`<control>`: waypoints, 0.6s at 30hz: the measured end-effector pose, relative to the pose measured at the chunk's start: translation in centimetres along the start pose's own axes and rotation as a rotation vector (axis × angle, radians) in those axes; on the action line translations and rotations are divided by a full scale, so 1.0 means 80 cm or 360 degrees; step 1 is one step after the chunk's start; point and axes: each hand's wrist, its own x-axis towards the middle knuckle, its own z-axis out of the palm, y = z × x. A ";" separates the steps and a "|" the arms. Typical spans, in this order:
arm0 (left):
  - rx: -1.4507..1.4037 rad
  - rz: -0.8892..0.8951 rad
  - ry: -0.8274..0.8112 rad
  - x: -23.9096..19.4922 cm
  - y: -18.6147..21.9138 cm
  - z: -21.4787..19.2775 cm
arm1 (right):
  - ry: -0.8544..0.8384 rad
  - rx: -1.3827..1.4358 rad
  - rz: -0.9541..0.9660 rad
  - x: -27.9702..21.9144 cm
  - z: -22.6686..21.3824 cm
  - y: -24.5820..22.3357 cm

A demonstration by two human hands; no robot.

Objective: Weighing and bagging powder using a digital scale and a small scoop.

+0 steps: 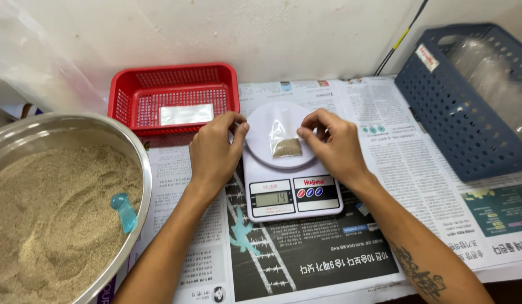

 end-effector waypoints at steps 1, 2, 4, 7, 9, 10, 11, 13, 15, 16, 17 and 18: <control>0.0001 -0.0011 -0.0012 0.000 0.000 0.000 | -0.0009 0.0003 0.0013 -0.001 -0.002 0.001; 0.0045 0.0012 0.0027 -0.001 0.000 -0.001 | 0.0038 -0.0009 0.0002 -0.002 -0.004 0.003; 0.0082 0.0027 0.0054 -0.002 0.001 -0.001 | 0.0078 -0.0025 0.0004 -0.005 -0.010 0.009; 0.0138 0.0097 0.0131 -0.001 0.001 -0.002 | 0.0127 -0.0061 -0.0033 -0.008 -0.017 0.015; 0.0298 0.0317 0.0319 -0.001 -0.003 -0.003 | 0.0195 -0.0041 -0.0054 -0.008 -0.024 0.014; 0.0297 0.0311 0.0318 -0.002 -0.003 -0.002 | 0.0188 -0.0042 -0.0053 -0.008 -0.026 0.015; 0.0366 0.0387 0.0370 -0.002 -0.003 -0.001 | 0.0210 -0.0041 -0.0055 -0.007 -0.028 0.017; 0.0434 0.0460 0.0421 -0.002 -0.004 0.001 | 0.0230 -0.0040 -0.0056 -0.006 -0.031 0.017; 0.0476 0.0508 0.0434 -0.002 -0.005 0.004 | 0.0249 -0.0021 -0.0058 -0.006 -0.033 0.016; 0.0474 0.0508 0.0430 -0.002 -0.007 0.006 | 0.0248 -0.0023 -0.0054 -0.006 -0.032 0.016; 0.0528 0.0535 0.0440 -0.003 -0.009 0.008 | 0.0251 -0.0020 -0.0066 -0.006 -0.032 0.015; 0.0583 0.0562 0.0449 -0.003 -0.011 0.010 | 0.0255 -0.0017 -0.0078 -0.006 -0.032 0.015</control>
